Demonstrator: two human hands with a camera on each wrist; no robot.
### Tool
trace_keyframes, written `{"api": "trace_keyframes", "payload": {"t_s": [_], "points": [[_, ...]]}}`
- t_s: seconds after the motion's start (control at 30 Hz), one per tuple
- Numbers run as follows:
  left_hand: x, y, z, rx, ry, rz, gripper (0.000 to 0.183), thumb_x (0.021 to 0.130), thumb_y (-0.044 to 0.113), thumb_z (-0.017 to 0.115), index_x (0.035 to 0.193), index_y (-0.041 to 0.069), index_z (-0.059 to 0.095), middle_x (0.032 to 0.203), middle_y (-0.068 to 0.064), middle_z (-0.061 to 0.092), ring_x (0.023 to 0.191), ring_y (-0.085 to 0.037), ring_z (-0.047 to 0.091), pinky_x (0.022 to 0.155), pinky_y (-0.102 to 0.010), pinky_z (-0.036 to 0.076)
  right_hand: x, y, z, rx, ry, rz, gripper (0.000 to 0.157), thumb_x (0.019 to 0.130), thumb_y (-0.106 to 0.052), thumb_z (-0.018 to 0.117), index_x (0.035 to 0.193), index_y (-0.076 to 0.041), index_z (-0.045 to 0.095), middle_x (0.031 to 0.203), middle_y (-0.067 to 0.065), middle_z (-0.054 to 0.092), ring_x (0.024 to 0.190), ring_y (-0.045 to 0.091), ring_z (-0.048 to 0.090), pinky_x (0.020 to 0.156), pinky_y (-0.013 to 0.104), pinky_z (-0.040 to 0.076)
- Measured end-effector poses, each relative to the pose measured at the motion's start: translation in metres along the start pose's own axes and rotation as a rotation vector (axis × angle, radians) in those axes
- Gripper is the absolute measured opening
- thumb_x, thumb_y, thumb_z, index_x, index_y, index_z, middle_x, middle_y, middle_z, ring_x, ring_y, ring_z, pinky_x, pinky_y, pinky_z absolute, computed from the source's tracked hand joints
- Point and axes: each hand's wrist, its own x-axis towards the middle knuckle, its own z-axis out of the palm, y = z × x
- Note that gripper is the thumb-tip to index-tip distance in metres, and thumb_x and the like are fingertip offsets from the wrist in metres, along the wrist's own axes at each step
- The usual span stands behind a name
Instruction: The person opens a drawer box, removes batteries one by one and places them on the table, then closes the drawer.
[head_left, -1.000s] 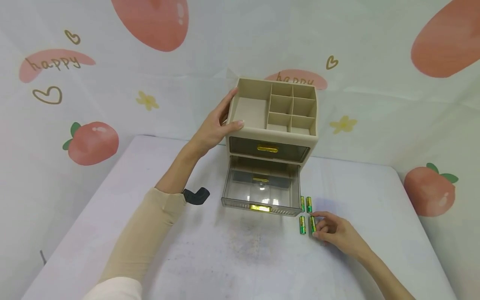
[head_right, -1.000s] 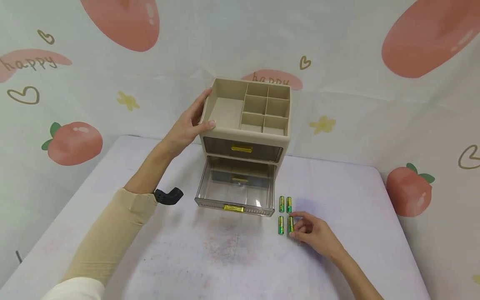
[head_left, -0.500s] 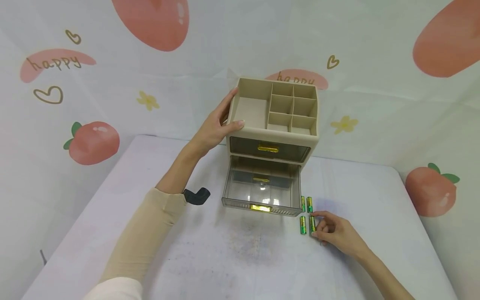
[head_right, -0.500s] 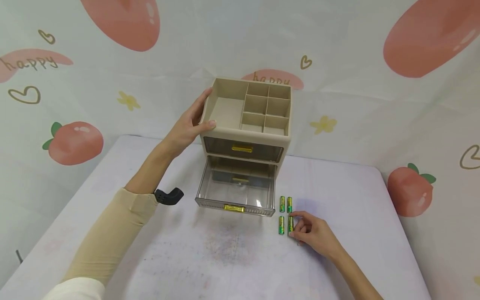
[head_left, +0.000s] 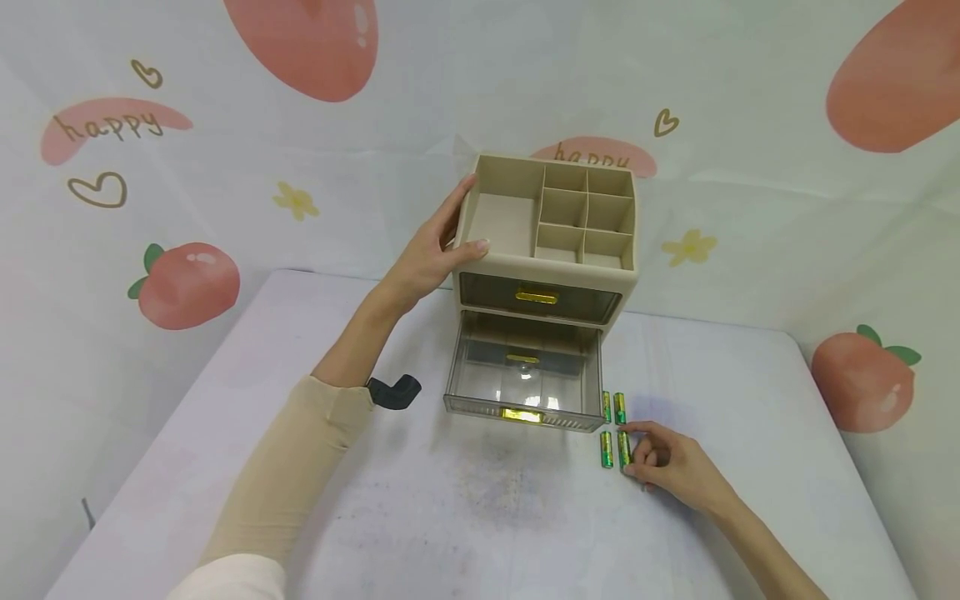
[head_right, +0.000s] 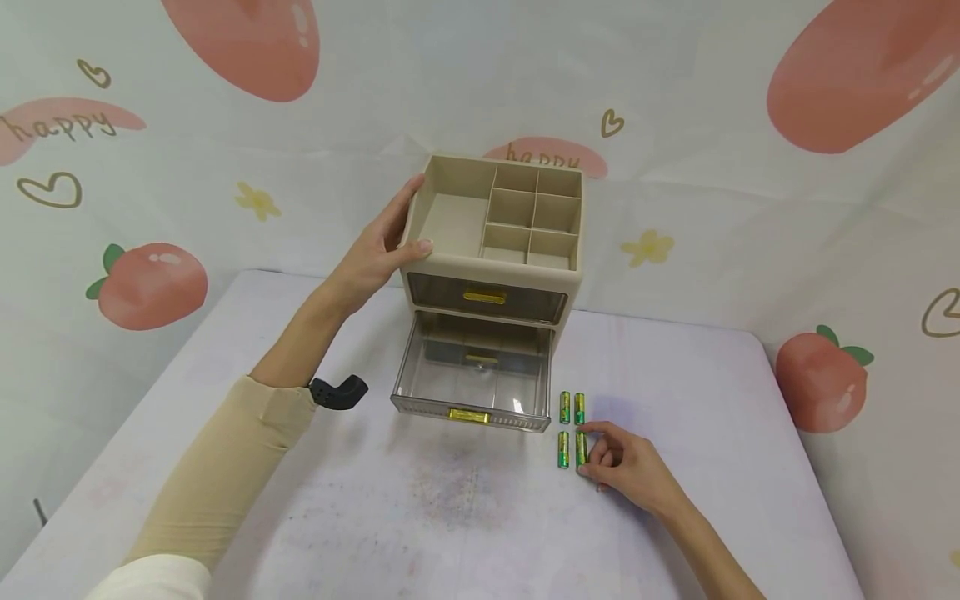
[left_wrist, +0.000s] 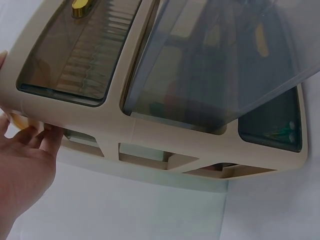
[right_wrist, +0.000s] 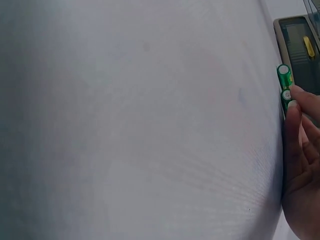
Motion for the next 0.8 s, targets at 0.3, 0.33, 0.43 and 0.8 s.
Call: {"api": "trace_keyframes", "payload": {"t_s": [0.3,0.33,0.43,0.8], "points": [[0.000,-0.002,0.000,-0.004,-0.009,0.009,0.082,0.096,0.006,0.059,0.161,0.016,0.010,0.166,-0.008,0.008,0.149,-0.027,0.019,0.117,-0.044,0.024,-0.001,0.002,-0.001,0.098,0.009,0.029,0.049,0.084,-0.001,0.076,0.129,0.005,0.057,0.078,0.001,0.059,0.060,0.008,0.058,0.048,0.030,0.051],[0.000,-0.002,0.000,-0.002,-0.010,0.011,0.083,0.096,0.006,0.059,0.161,0.016,0.010,0.166,-0.009,0.008,0.149,-0.028,0.019,0.117,-0.045,0.024,-0.001,0.002,-0.001,0.107,0.008,0.026,0.047,0.085,-0.001,0.075,0.128,0.005,0.057,0.077,0.001,0.059,0.059,0.008,0.058,0.047,0.031,0.051],[0.001,-0.002,0.001,0.002,-0.012,0.015,0.083,0.096,0.005,0.059,0.161,0.015,0.010,0.166,-0.010,0.008,0.148,-0.029,0.021,0.116,-0.045,0.025,-0.001,0.001,-0.002,0.134,0.001,0.014,0.044,0.086,0.000,0.074,0.126,0.005,0.057,0.075,0.001,0.059,0.056,0.008,0.055,0.044,0.030,0.048],[0.001,0.000,0.000,-0.015,-0.011,0.021,0.082,0.095,0.005,0.060,0.161,0.015,0.012,0.166,-0.011,0.010,0.143,-0.032,0.029,0.111,-0.042,0.033,-0.001,-0.018,0.004,0.122,0.043,0.051,0.034,0.089,-0.006,0.073,0.121,-0.001,0.063,0.077,-0.002,0.059,0.050,0.002,0.046,0.037,0.026,0.039]]}}
